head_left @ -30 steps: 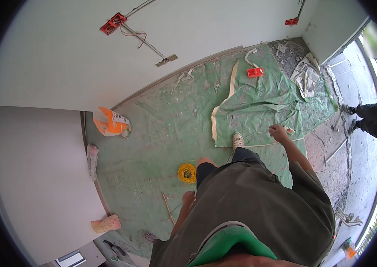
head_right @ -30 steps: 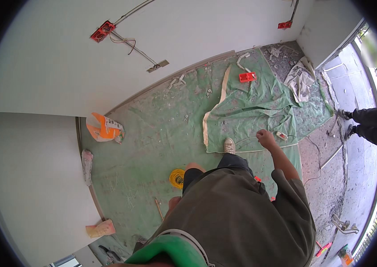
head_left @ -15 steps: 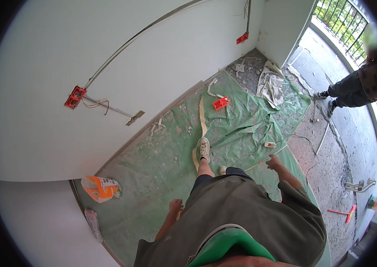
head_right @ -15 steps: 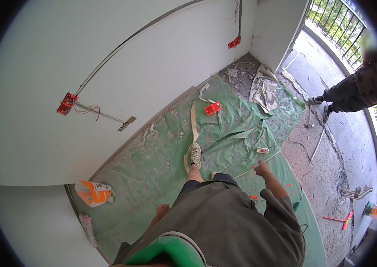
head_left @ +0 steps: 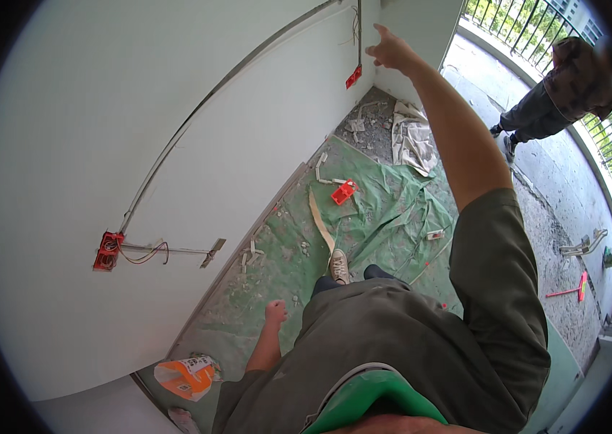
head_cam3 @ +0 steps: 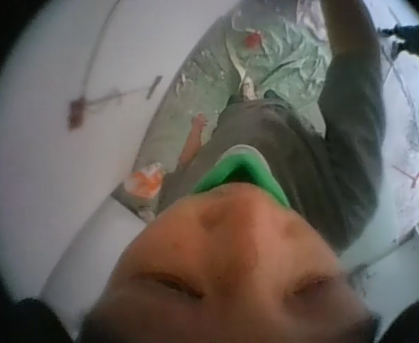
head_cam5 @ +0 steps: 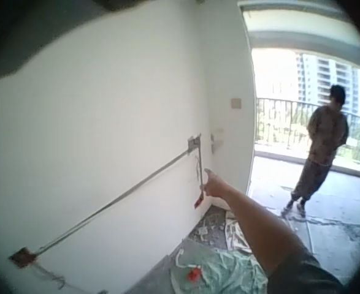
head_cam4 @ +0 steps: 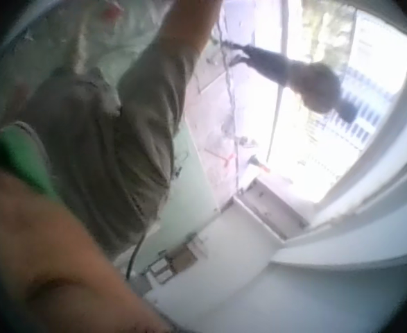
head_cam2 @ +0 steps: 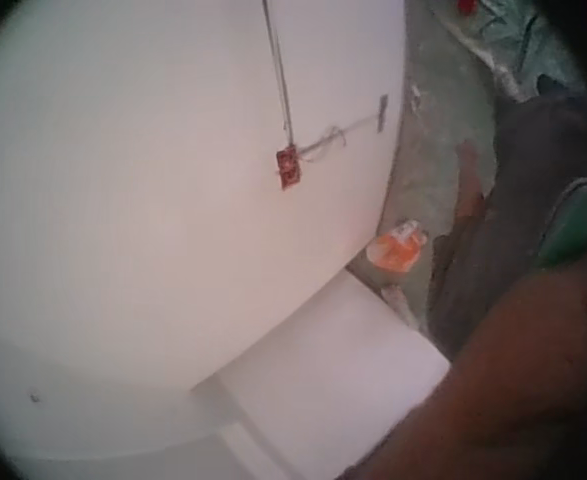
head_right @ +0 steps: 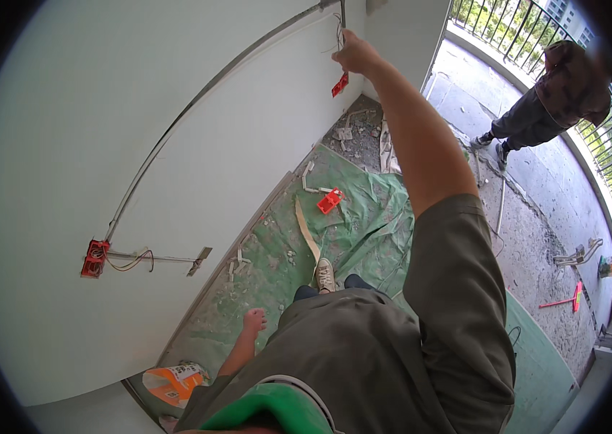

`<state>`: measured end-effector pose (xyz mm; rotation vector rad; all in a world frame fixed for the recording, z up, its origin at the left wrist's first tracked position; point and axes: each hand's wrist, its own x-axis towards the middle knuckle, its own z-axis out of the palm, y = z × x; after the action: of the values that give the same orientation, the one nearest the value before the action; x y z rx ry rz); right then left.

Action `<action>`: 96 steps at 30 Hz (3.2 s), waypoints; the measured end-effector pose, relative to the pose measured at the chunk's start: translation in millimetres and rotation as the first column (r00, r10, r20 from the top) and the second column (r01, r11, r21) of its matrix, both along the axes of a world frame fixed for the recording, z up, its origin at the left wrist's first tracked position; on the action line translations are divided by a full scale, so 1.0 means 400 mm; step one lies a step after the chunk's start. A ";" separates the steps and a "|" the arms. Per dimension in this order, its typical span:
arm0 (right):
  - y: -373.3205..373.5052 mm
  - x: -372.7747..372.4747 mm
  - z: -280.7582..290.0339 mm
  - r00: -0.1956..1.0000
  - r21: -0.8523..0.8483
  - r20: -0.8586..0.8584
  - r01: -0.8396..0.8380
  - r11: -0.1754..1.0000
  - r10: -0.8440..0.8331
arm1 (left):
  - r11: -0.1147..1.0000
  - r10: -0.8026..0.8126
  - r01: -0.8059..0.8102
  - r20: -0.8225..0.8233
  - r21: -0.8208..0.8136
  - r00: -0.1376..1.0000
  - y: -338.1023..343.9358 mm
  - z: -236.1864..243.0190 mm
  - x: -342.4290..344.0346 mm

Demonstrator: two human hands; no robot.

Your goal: Preparing a concrete floor channel and installing electrical components using an angle grinder and a hammer.

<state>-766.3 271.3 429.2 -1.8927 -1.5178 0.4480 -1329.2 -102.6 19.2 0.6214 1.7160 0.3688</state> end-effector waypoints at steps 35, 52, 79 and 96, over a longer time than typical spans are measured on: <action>-2.466 -0.884 -1.081 0.030 -0.826 -0.331 0.474 0.305 -0.943 | -0.305 -0.870 0.932 -0.342 -0.196 -0.356 0.039 0.017 0.969; -2.644 -0.948 -1.057 -0.669 -0.871 -0.283 0.479 -0.107 -0.688 | -0.646 -0.553 0.714 -0.480 -0.268 -0.681 -0.443 -0.019 1.399; -3.444 0.299 -0.929 -0.225 -0.943 -0.230 0.293 0.159 -0.947 | 0.182 -0.900 0.970 -0.371 0.158 0.229 -1.040 0.045 1.417; -2.485 0.774 -0.921 0.587 -0.895 -0.218 0.199 0.400 -0.780 | 0.728 -0.682 0.637 -0.175 -0.253 0.710 -0.792 -0.103 1.010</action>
<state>-456.7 -722.7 60.9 -2.3643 -0.0952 1.4779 -925.1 -419.5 -22.1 1.1428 1.6097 -0.3968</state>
